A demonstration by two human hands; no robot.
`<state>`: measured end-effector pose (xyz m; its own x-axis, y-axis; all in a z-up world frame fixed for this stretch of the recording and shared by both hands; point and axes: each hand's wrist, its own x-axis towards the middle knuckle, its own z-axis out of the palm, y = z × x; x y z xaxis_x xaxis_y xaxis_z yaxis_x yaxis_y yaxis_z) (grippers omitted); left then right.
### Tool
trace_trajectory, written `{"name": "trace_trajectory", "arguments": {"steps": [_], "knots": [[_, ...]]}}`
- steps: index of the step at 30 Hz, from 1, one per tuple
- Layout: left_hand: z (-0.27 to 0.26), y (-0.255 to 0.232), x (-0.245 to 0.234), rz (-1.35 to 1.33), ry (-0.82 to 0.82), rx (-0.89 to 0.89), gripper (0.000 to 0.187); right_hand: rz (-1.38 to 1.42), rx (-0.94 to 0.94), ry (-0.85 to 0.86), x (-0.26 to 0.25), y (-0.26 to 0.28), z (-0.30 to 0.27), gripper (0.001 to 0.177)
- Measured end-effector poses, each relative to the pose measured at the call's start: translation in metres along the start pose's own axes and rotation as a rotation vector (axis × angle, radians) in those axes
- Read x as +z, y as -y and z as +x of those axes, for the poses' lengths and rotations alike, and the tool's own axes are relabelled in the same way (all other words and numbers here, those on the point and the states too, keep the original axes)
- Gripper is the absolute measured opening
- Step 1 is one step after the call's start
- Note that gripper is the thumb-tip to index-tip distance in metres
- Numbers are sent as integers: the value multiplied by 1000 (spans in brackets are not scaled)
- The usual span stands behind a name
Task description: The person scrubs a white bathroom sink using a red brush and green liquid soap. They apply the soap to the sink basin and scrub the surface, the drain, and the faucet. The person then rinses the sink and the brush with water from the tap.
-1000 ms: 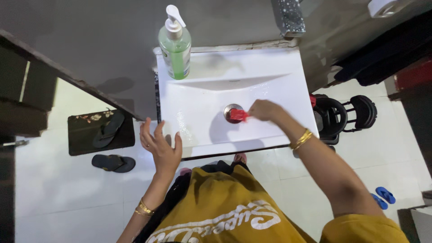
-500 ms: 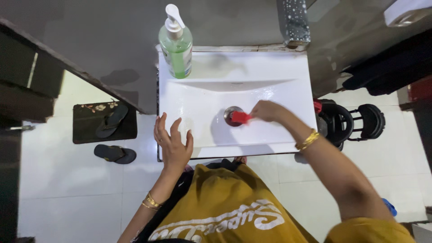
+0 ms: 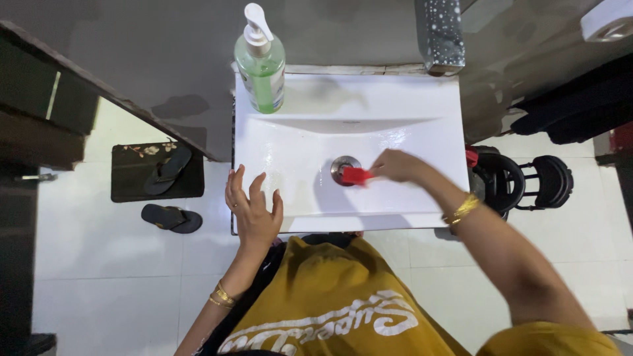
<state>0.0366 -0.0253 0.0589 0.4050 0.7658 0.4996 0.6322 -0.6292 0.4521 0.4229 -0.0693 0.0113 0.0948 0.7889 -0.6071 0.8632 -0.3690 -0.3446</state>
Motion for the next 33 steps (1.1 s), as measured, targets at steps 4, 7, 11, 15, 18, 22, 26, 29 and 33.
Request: {"name": "trace_trajectory", "arguments": {"steps": [4, 7, 11, 15, 18, 22, 26, 29, 33], "knots": [[1, 0, 1, 19, -1, -10, 50, 10, -151, -267, 6, 7, -7, 30], [0, 1, 2, 29, 1, -13, 50, -39, -194, -143, 12, 13, -8, 32], [-1, 2, 3, 23, 8, -9, 48, -39, -2, -211, -12, 5, -15, 30], [-1, 1, 3, 27, 6, 2, 48, 111, -85, -117, 16, 44, -18, 25], [0, 1, 1, 38, 10, -8, 48, 181, -39, -129, 14, 55, -29, 25], [0, -1, 2, 37, -9, -6, 46, 241, -214, -262, 21, 51, -30, 23], [2, 0, 0, 25, 9, 2, 46, 74, -91, -40, 31, 49, -24, 27], [-1, -2, 2, 20, 2, -5, 46, -184, -138, -359, 36, 36, -3, 30], [0, -1, 2, 39, 19, -18, 46, 166, -230, -198, 51, 58, 1, 28]]}}
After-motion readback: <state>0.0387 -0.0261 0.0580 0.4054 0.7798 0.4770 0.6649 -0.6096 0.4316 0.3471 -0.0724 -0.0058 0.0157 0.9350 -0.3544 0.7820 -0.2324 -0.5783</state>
